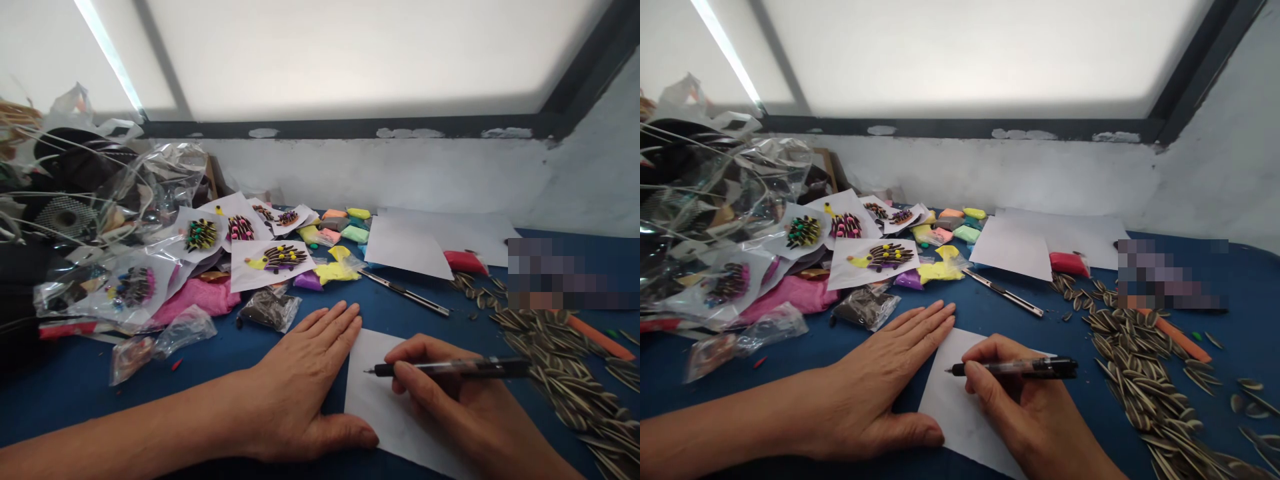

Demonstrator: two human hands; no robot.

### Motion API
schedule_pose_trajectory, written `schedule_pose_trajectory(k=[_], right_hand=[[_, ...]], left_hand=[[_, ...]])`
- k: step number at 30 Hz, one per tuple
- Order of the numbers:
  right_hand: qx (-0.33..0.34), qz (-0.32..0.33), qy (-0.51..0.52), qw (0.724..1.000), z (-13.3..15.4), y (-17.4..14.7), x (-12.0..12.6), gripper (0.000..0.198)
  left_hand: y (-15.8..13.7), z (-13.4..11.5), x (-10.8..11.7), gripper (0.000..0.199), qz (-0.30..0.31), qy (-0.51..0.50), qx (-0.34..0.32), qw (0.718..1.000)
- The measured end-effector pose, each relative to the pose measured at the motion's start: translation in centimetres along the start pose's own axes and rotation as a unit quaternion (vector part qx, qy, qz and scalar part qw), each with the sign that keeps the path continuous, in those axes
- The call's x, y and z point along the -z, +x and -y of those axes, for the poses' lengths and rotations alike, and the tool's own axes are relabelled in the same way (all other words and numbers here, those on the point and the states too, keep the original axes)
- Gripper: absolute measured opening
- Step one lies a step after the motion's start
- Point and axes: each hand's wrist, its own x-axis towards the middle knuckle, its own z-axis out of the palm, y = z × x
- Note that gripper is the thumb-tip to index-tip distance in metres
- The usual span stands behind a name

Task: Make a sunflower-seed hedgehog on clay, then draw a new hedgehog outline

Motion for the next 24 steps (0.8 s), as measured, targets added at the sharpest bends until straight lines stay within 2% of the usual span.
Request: schedule_pose_trajectory(k=[11, 18, 24], right_hand=[[-0.022, -0.016, -0.001, 1.0, 0.5, -0.4, -0.2, 0.027], [0.007, 0.028, -0.005, 1.0, 0.6, 0.6, 0.7, 0.037], [0.018, 0.029, -0.02, 0.999, 0.6, 1.1, 0.6, 0.036]], left_hand=[[0.0, 0.0, 0.2, 0.098, -0.003, -0.014, -0.005, 1.0], [-0.1, 0.1, 0.3, 0.093, -0.007, -0.017, -0.009, 1.0], [0.0, 0.1, 0.3, 0.093, -0.002, -0.008, -0.008, 1.0]])
